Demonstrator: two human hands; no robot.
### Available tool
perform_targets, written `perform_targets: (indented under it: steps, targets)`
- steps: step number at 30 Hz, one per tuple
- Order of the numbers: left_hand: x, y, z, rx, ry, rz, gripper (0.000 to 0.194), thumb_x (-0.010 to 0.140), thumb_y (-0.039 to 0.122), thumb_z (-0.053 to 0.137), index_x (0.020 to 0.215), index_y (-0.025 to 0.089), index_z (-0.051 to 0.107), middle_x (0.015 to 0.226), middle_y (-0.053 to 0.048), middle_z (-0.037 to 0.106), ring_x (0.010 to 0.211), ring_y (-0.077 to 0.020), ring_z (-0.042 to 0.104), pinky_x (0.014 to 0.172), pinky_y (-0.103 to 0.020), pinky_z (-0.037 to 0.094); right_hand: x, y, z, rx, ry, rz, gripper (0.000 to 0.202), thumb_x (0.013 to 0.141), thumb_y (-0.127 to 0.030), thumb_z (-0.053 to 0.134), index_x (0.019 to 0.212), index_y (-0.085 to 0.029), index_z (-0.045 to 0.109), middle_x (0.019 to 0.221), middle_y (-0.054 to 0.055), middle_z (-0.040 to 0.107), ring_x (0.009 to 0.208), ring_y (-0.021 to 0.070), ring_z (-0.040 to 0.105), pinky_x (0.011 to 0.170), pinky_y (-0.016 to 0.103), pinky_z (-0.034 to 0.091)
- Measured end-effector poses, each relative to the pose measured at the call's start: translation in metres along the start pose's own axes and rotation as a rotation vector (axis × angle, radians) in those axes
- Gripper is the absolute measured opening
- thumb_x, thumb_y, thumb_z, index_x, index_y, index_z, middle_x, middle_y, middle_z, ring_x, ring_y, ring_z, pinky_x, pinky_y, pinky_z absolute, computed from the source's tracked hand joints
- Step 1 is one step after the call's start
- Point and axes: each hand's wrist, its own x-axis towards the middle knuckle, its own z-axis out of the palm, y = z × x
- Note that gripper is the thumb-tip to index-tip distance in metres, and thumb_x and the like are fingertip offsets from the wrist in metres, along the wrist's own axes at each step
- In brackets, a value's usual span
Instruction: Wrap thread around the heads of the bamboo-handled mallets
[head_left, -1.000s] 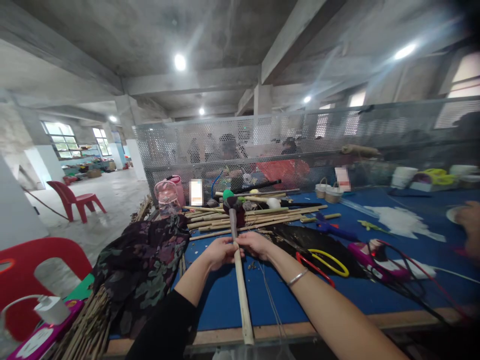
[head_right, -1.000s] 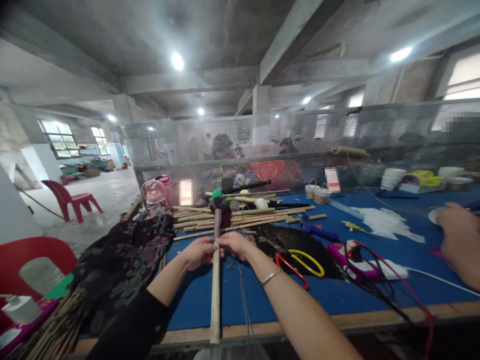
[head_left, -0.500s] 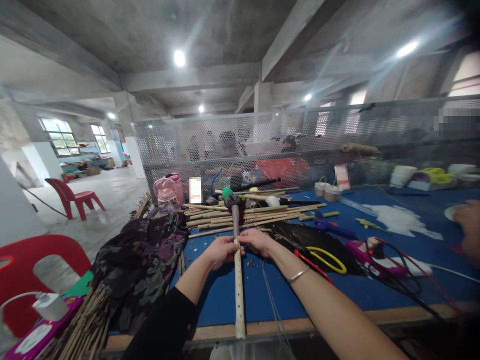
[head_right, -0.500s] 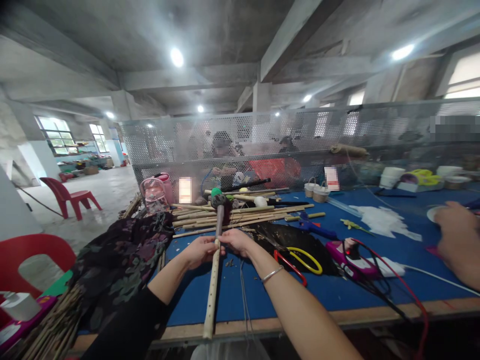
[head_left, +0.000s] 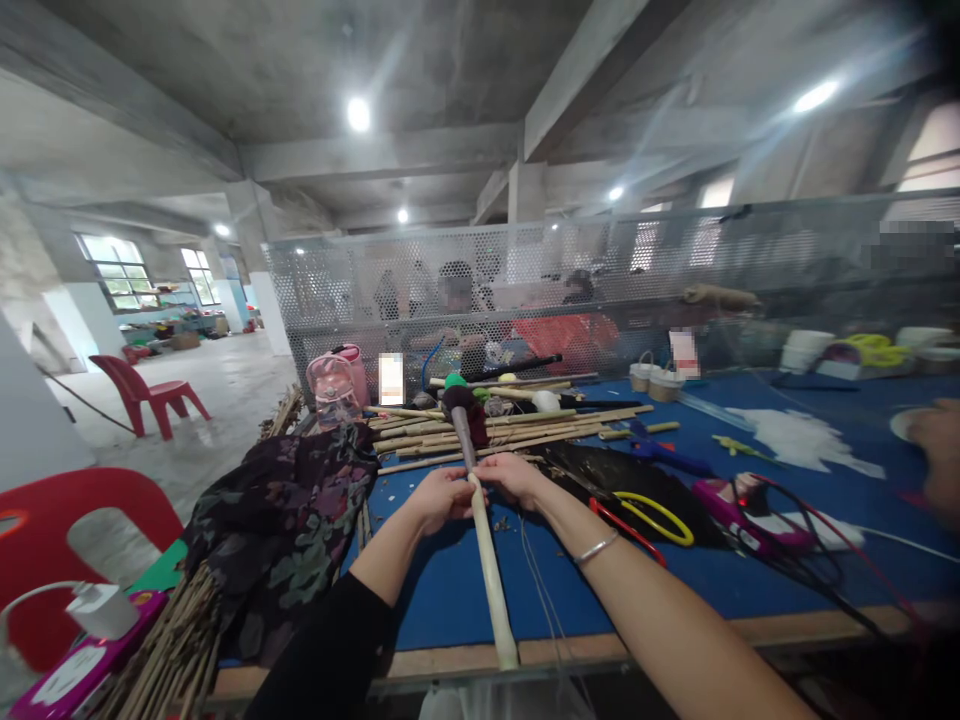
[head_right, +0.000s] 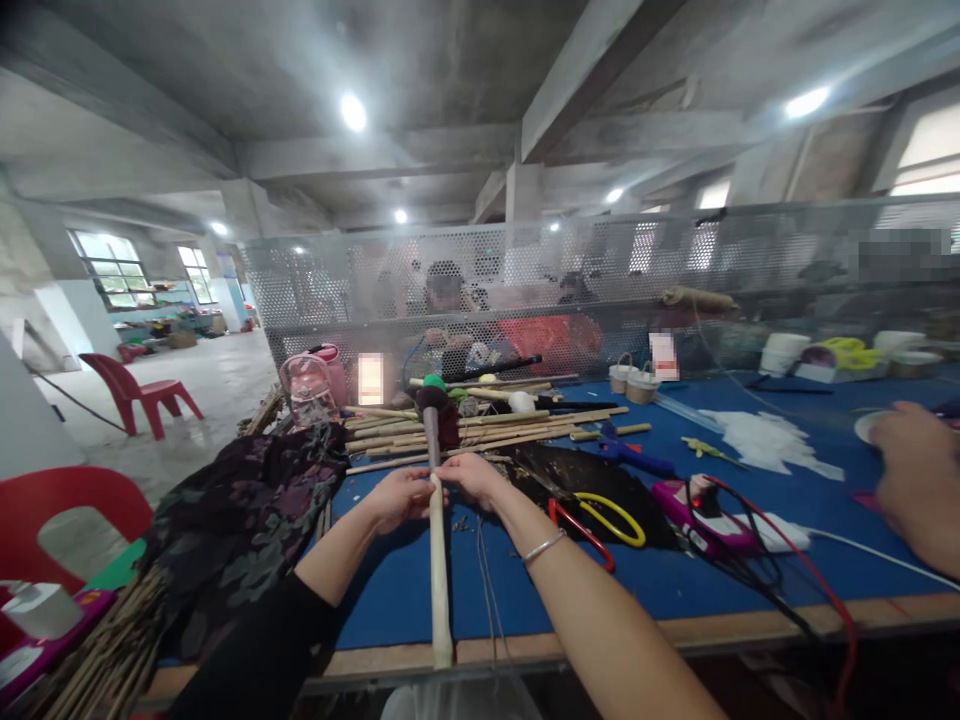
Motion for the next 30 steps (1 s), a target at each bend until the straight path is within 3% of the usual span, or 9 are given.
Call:
perform_targets:
  steps: [4,7,10,15,18,21,24,30]
  targets:
    - [0.005,-0.006,0.000,0.121,0.158,0.040,0.045,0.057,0.034,0.074,0.091,0.010,0.058,0.052,0.005,0.048,0.045,-0.0058,0.047,0.051,-0.022,0.045,0.001,0.001,0.001,0.000,0.042,0.022,0.024,0.068,-0.035,0.064,0.068,-0.014,0.053,0.037,-0.010,0.032,0.028,0.0020,0.020,0.030,0.019,0.009]
    - [0.007,-0.008,-0.001,0.143,0.225,0.092,0.050,0.050,0.032,0.079,0.088,0.008,0.057,0.049,0.006,0.047,0.041,-0.0051,0.043,0.047,-0.020,0.041,-0.002,0.000,0.004,0.027,0.000,0.047,0.030,0.067,-0.040,0.065,0.066,-0.015,0.050,0.035,-0.011,0.029,0.028,0.0022,0.017,0.030,0.018,0.009]
    - [0.005,-0.007,-0.001,0.066,0.149,0.115,0.046,0.052,0.030,0.078,0.088,0.007,0.060,0.054,0.002,0.052,0.045,-0.0062,0.047,0.050,-0.021,0.042,-0.005,-0.001,0.005,0.081,-0.088,0.066,0.034,0.069,-0.045,0.063,0.063,-0.017,0.045,0.034,-0.012,0.026,0.028,0.0024,0.016,0.030,0.018,0.010]
    - [0.003,-0.006,0.003,-0.010,0.005,0.045,0.040,0.058,0.022,0.072,0.094,0.010,0.060,0.067,-0.005,0.060,0.064,-0.0135,0.059,0.059,-0.024,0.046,-0.006,-0.001,0.004,0.063,-0.120,0.080,0.032,0.070,-0.043,0.061,0.063,-0.016,0.047,0.035,-0.008,0.038,0.027,0.0029,0.022,0.029,0.018,0.008]
    - [0.004,-0.008,0.004,0.107,0.023,0.046,0.033,0.059,0.024,0.070,0.088,0.011,0.060,0.058,0.000,0.054,0.055,-0.0102,0.054,0.051,-0.020,0.042,-0.002,0.003,0.006,0.026,-0.083,0.087,0.034,0.066,-0.044,0.066,0.061,-0.016,0.047,0.035,-0.008,0.038,0.026,0.0030,0.022,0.028,0.019,0.009]
    - [0.006,-0.010,0.003,0.274,0.120,0.085,0.034,0.058,0.032,0.072,0.081,0.010,0.060,0.053,0.004,0.048,0.045,-0.0062,0.044,0.043,-0.019,0.037,0.001,0.006,0.008,-0.021,-0.023,0.065,0.038,0.063,-0.045,0.068,0.057,-0.016,0.044,0.034,-0.009,0.034,0.027,0.0022,0.020,0.029,0.020,0.010]
    - [0.007,-0.010,0.003,0.294,0.209,0.095,0.038,0.055,0.034,0.075,0.080,0.010,0.059,0.048,0.005,0.047,0.041,-0.0056,0.041,0.043,-0.019,0.036,-0.001,0.005,0.009,-0.024,-0.018,0.046,0.038,0.065,-0.046,0.066,0.058,-0.017,0.043,0.035,-0.010,0.031,0.026,0.0019,0.019,0.029,0.019,0.009]
    - [0.001,-0.003,0.008,-0.044,0.045,0.024,0.037,0.060,0.022,0.069,0.094,0.012,0.057,0.075,-0.007,0.062,0.065,-0.0144,0.061,0.060,-0.025,0.047,-0.007,-0.004,0.005,0.055,-0.078,0.042,0.029,0.071,-0.040,0.061,0.065,-0.015,0.049,0.040,-0.008,0.040,0.029,0.0023,0.026,0.029,0.017,0.011]
